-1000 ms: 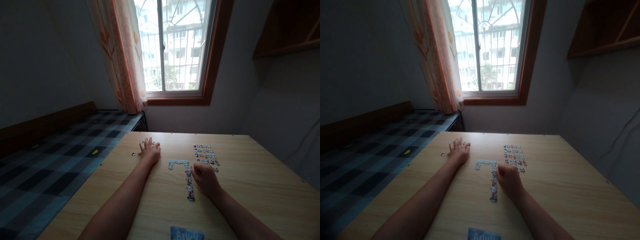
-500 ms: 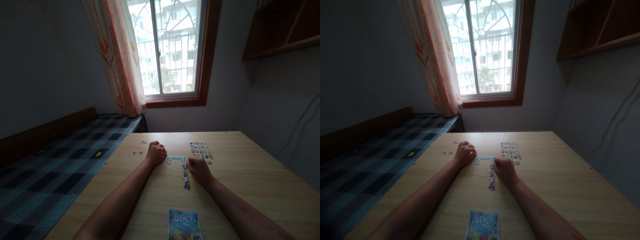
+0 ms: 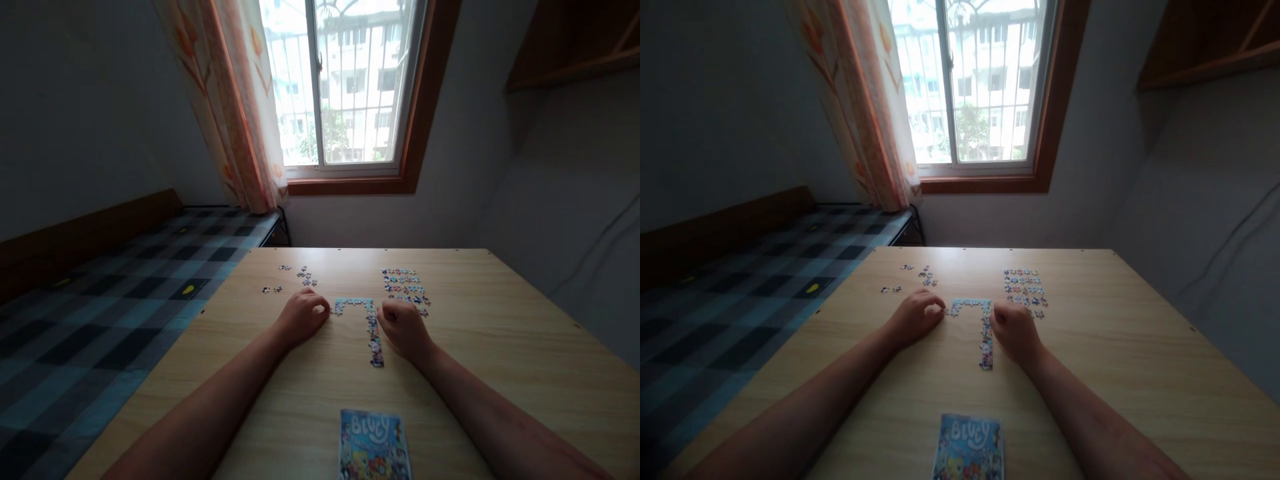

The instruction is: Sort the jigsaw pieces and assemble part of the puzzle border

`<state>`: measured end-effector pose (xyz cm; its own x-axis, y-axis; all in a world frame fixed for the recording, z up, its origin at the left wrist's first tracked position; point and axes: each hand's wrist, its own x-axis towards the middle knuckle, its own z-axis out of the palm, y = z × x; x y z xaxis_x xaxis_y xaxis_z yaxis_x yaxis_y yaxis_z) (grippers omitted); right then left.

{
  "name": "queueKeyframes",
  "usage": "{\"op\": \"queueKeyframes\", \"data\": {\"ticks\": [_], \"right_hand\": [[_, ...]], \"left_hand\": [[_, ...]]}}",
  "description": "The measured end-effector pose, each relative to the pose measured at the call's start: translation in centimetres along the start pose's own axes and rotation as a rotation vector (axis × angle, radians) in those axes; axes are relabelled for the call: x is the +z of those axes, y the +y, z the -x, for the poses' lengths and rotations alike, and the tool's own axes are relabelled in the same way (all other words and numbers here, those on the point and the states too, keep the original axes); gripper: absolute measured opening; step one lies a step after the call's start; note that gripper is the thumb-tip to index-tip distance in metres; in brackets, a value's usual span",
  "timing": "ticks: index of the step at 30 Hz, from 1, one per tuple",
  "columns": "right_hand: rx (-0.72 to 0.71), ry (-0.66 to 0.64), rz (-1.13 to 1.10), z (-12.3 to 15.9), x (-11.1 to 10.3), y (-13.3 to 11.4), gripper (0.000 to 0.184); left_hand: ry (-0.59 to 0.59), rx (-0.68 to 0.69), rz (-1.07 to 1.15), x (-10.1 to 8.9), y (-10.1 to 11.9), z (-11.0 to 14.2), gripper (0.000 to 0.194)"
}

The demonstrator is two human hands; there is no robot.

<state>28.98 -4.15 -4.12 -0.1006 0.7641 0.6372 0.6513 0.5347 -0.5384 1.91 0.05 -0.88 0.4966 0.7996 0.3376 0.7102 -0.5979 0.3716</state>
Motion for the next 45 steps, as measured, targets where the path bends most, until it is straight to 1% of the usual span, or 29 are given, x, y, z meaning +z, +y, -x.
{"op": "queueKeyframes", "data": {"ticks": [4,7,9,11,14,16,22,26,29,33,37,40,45], "right_hand": [[-0.003,-0.006,0.023,0.1,-0.1,0.1,0.035],[-0.021,-0.005,0.037,0.1,-0.2,0.0,0.037],[-0.030,-0.006,0.048,0.1,-0.3,-0.1,0.038],[-0.028,-0.006,0.054,0.1,-0.5,-0.2,0.039],[-0.027,-0.010,0.043,0.1,-0.6,-0.2,0.040],[-0.031,-0.011,0.037,0.1,-0.7,-0.2,0.040],[-0.031,0.003,0.023,0.1,-0.6,-0.1,0.038],[-0.024,-0.004,0.020,0.1,-0.6,-0.1,0.037],[-0.026,-0.003,0.023,0.0,-0.5,-0.1,0.036],[-0.036,-0.005,0.018,0.0,-0.5,-0.1,0.036],[-0.037,0.000,0.020,0.0,-0.3,0.0,0.035],[-0.033,0.000,0.017,0.0,-0.2,0.0,0.035],[-0.030,-0.006,0.007,-0.1,-0.3,-0.2,0.034]], "left_hand": [[0.047,-0.014,0.048,0.0,-0.6,-0.1,0.024],[0.049,-0.011,0.034,0.1,-0.4,0.1,0.030],[0.029,0.002,0.014,0.0,-0.2,0.1,0.028],[0.005,0.024,-0.007,0.0,-0.1,0.1,0.021],[-0.030,0.053,-0.030,0.0,-0.2,0.1,0.010],[-0.044,0.052,-0.043,0.1,-0.4,0.0,0.008],[-0.066,0.043,-0.074,0.2,-0.4,-0.1,0.007],[-0.097,-0.002,-0.052,-0.1,-0.2,-0.1,0.007],[-0.153,-0.028,-0.023,-0.6,0.1,-0.2,0.009],[-0.256,-0.045,0.003,-1.4,0.4,-0.4,0.010],[-0.305,-0.063,0.023,-1.6,0.3,-0.5,0.010],[-0.285,-0.069,0.050,-1.3,0.1,-0.5,0.011],[-0.180,-0.053,0.076,-0.1,0.5,-0.3,0.011]]}}
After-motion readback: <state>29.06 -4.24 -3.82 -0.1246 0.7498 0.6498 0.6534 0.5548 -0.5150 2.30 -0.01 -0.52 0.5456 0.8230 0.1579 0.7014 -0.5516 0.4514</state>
